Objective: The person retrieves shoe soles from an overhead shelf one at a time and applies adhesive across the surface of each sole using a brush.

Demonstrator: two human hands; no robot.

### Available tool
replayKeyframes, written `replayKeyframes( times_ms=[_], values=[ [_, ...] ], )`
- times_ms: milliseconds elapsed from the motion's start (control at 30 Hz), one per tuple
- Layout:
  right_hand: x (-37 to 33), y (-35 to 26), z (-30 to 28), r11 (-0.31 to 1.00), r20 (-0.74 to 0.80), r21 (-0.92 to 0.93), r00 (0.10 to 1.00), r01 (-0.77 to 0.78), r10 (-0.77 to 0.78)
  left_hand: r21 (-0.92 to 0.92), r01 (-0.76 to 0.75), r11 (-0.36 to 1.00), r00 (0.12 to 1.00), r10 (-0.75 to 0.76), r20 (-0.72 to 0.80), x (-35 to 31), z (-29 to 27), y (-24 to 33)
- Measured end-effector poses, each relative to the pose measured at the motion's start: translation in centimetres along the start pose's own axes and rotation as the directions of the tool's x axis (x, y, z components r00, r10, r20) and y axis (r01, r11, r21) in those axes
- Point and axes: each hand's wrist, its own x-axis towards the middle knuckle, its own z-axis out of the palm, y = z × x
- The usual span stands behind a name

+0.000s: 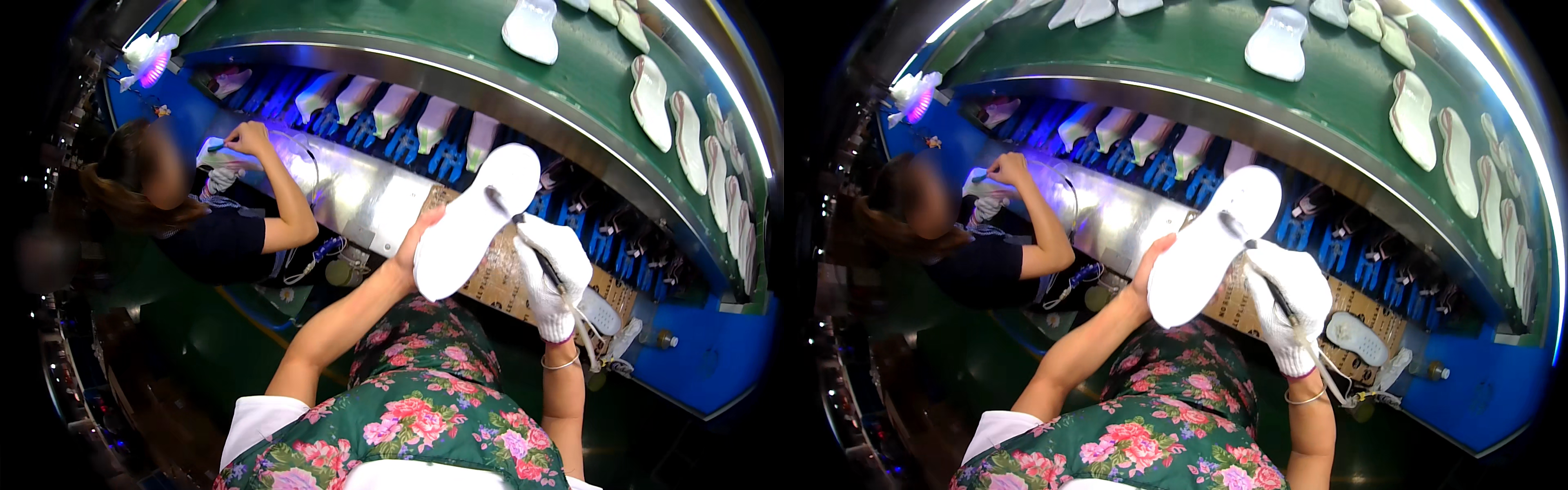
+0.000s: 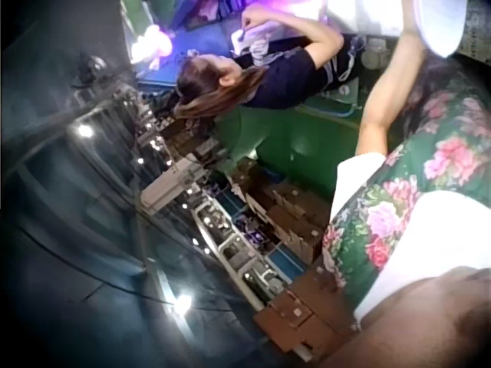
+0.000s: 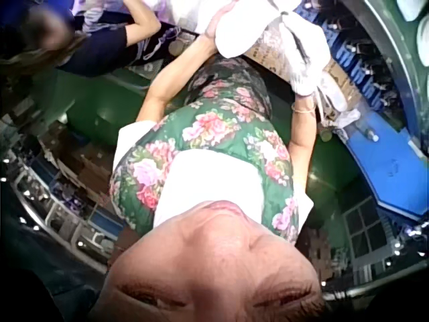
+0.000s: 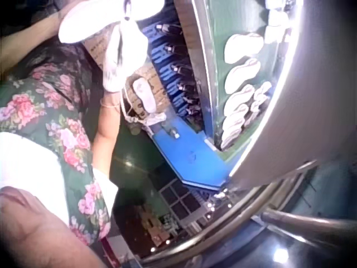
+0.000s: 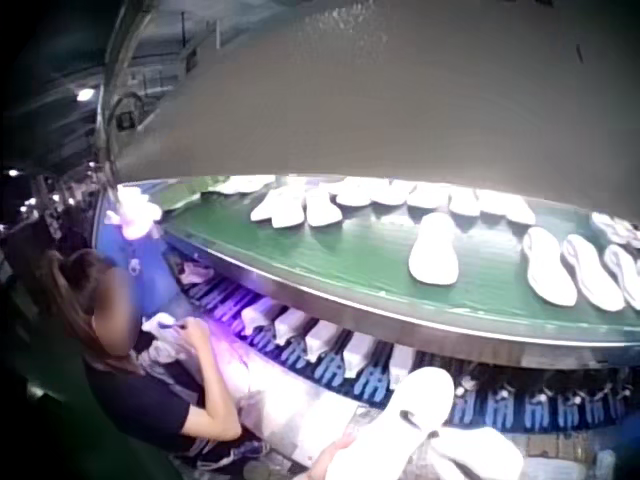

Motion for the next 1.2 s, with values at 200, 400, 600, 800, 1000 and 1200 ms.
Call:
replayKeyframes(
  times_ms=[200, 400, 600, 800, 1000, 1200],
  values=[
    [-1.1, -1.9, 0.8, 0.936, 0.191, 0.305, 0.974, -0.176, 0.121, 0.016, -0.059, 0.998, 0.996, 0.058, 0.060, -1.7, -1.1, 1.0],
    [-5.4, 1.4, -1.5, 0.452, 0.112, 0.807, 0.851, -0.379, 0.513, 0.216, -0.202, 0.955, 0.837, 0.053, 0.545, -2.2, 3.2, 7.9],
    [-6.1, 1.5, 0.8, 0.310, 0.227, 0.745, 0.662, -0.591, 0.714, -0.086, -0.213, 0.973, 0.677, 0.210, 0.705, 9.1, 7.8, 15.5],
    [-8.7, 2.6, 3.1, 0.359, 0.229, 0.628, 0.605, -0.690, 0.763, -0.286, -0.256, 0.923, 0.938, 0.309, 0.159, 10.0, 10.9, 13.6],
    [-8.9, 2.0, 3.7, 0.251, 0.282, 0.650, 0.534, -0.717, 0.797, 0.870, -0.345, -0.353, 0.253, 0.857, 0.448, 12.6, 8.0, 17.9],
    [-8.0, 2.0, 5.2, 0.300, 0.277, 0.588, 0.536, -0.751, 0.797, 0.817, 0.112, -0.566, 0.624, 0.680, 0.385, 19.9, 6.4, 23.7]
  ],
)
